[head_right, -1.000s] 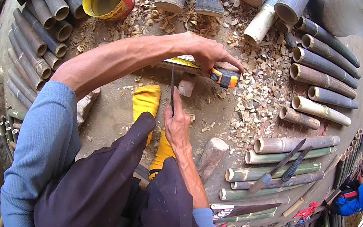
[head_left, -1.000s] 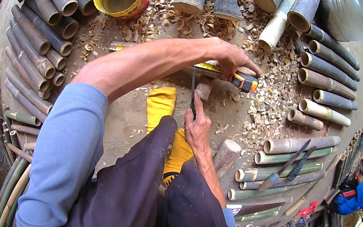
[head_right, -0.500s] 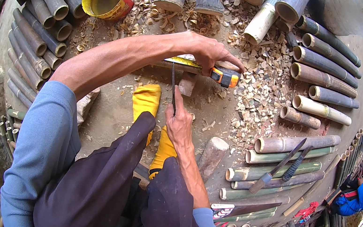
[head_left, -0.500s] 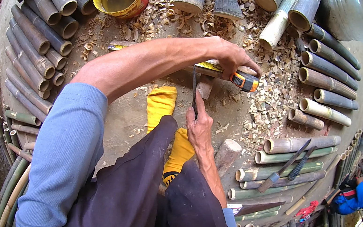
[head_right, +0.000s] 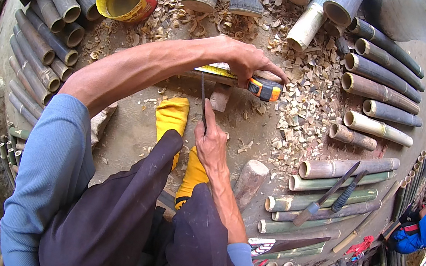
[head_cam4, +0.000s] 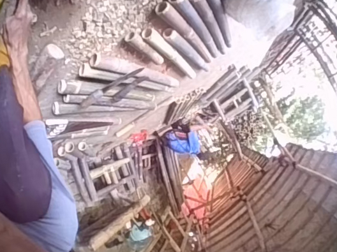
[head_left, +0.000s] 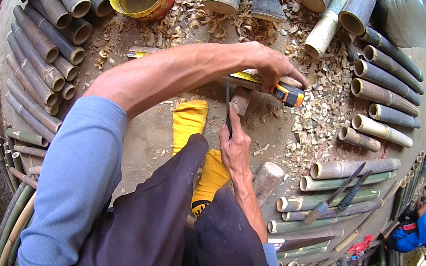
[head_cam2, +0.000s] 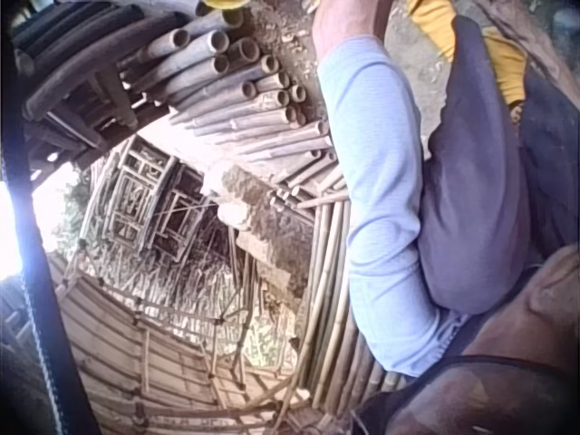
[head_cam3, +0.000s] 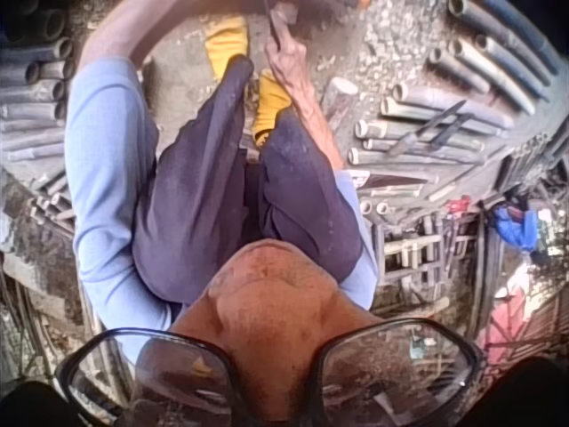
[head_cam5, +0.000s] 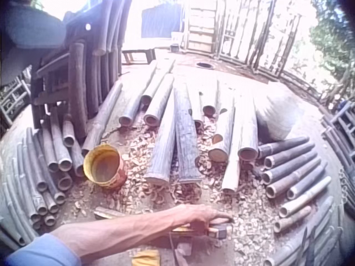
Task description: The person measures and cuts bamboo poles. They use a saw to cut a section of bamboo, a tape measure and a knife to mark it, and then use a large blade and a piece of wood to hammer out a hole in the bamboo pole.
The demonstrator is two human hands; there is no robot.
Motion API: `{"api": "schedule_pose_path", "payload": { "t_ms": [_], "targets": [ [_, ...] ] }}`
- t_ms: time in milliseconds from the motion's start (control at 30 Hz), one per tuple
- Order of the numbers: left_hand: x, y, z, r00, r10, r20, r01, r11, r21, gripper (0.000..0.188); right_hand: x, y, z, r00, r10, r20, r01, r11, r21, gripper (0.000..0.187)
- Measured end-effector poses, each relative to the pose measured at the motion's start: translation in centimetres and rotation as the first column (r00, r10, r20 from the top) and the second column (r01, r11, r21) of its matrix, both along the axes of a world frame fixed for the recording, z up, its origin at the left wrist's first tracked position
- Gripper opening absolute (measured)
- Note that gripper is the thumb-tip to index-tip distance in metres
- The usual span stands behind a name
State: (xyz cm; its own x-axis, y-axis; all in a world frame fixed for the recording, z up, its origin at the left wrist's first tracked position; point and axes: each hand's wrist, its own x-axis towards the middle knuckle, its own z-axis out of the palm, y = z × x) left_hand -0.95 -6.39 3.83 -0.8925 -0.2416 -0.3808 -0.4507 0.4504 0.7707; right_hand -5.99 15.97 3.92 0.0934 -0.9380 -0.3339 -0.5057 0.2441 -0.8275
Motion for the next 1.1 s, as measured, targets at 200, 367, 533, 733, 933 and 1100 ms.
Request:
{"api": "schedule_pose_path", "payload": {
  "t_ms": [200, 367, 533, 733, 933, 1100],
  "targets": [
    [0.0, 0.0, -0.4, 0.999, 0.007, -0.035, -0.007, 1.0, -0.007, 0.094, 0.1, 0.2, -0.5, 1.0, -0.003, 0.017, 0.004, 0.999, -0.05, 0.053],
    [0.2, 0.1, -0.2, 1.0, 0.005, -0.027, -0.005, 1.0, -0.017, 0.094, 0.2, 0.3, -0.5, 1.0, -0.006, 0.019, 0.006, 1.0, -0.021, 0.055],
    [0.3, 0.1, -0.2, 0.999, 0.009, -0.046, -0.01, 1.0, -0.017, 0.093, 0.5, 0.2, -0.2, 0.999, -0.027, 0.029, 0.027, 1.0, 0.005, 0.054],
    [0.2, 0.1, -0.3, 0.998, 0.004, -0.057, -0.006, 1.0, -0.02, 0.093, 0.5, 0.3, -0.4, 0.999, -0.032, 0.027, 0.033, 0.999, -0.035, 0.054],
    [0.0, 0.1, -0.3, 0.998, 0.004, -0.056, -0.004, 1.0, -0.006, 0.095, 0.5, 0.3, -0.2, 0.999, -0.042, 0.013, 0.042, 0.999, -0.018, 0.053],
    [0.3, 0.0, -1.0, 0.995, 0.001, -0.096, 0.001, 1.0, 0.024, 0.095, 0.3, 1.4, 2.0, 0.995, -0.099, -0.009, 0.099, 0.974, 0.206, 0.047]
  ]
}}
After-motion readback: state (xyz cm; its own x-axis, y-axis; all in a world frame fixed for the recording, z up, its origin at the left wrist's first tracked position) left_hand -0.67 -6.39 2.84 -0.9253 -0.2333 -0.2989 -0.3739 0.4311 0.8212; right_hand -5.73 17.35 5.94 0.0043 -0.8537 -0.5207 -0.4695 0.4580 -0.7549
